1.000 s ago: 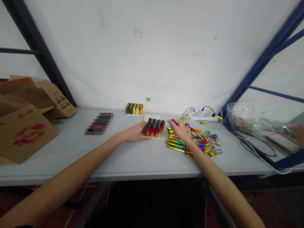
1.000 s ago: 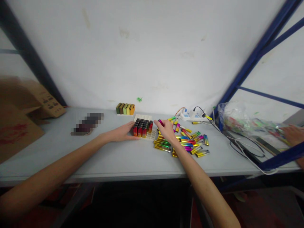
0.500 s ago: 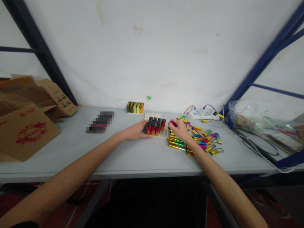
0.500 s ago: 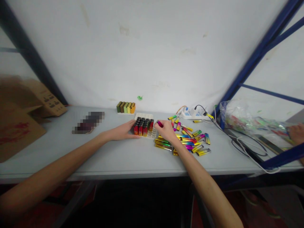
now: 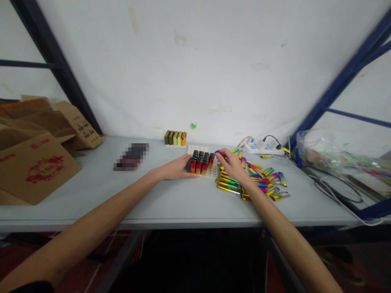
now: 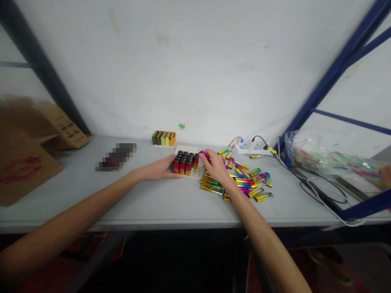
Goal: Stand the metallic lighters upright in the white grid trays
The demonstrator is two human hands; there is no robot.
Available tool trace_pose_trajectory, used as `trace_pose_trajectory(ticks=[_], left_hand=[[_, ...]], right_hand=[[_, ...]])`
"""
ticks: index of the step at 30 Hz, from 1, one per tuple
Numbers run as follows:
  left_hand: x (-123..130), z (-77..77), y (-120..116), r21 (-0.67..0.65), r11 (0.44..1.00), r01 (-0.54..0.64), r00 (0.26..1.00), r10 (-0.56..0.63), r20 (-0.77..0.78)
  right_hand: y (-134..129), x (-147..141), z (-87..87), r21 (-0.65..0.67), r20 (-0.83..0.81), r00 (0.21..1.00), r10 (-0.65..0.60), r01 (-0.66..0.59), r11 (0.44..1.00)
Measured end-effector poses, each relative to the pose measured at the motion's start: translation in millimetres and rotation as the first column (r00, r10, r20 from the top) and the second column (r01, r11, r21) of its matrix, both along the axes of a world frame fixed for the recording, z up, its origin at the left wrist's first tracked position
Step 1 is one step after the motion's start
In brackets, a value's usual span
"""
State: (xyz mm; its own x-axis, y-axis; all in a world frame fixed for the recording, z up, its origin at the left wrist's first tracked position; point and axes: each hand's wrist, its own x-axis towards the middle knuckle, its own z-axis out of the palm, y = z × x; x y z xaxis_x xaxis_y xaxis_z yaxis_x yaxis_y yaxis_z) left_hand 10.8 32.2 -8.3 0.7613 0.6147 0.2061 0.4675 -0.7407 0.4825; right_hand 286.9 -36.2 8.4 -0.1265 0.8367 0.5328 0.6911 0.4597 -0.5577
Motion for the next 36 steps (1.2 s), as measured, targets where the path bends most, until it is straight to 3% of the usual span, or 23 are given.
trace_pose_trajectory(ticks=[3,6,17,22,27,31,36], left_hand=[[0.3,0.4,-0.2,-0.003,1.0,-0.002,1.0,0.002,-0.011],[0.6,0.7,-0.8,-0.001,1.0,-0.002,1.0,0.002,-0.008],[-0.6,-2.9,2.7,0.036,0.999,0.028,0.999,-0.028,0.015],[0.0,-2.3,2.6,0.016,1.0,0.016,1.0,-0.016,-0.002],[-0.3,-1.2,1.7,0.006,1.0,0.02,1.0,-0.02,0.005],[-0.8,-1.7,1.9,-0.002,1.0,0.011,1.0,-0.011,0.004],[-0.4,-2.2,3.2,-0.014,1.0,-0.013,1.0,0.013,-0.015]], right_hand=[[-1.8,2.0,3.6,0.054,0.104,0.994,-0.041,0.035,0.998],[-6.2,0.9,7.9,-0.007,0.118,0.991,-0.06,0.061,0.998],[-2.0,8.1,2.3,-0.048,0.217,0.973,0.078,-0.069,0.996],[0.0,12.9,2.6,-0.041,0.358,0.927,0.112,-0.104,0.994],[0.1,2.1,0.0,-0.022,0.454,0.89,0.023,-0.015,1.0],[-0.9,4.5,3.4,-0.066,0.424,0.905,0.022,0.007,0.998],[-3.0,39.6,20.7,-0.097,0.266,0.964,0.025,0.001,0.995]])
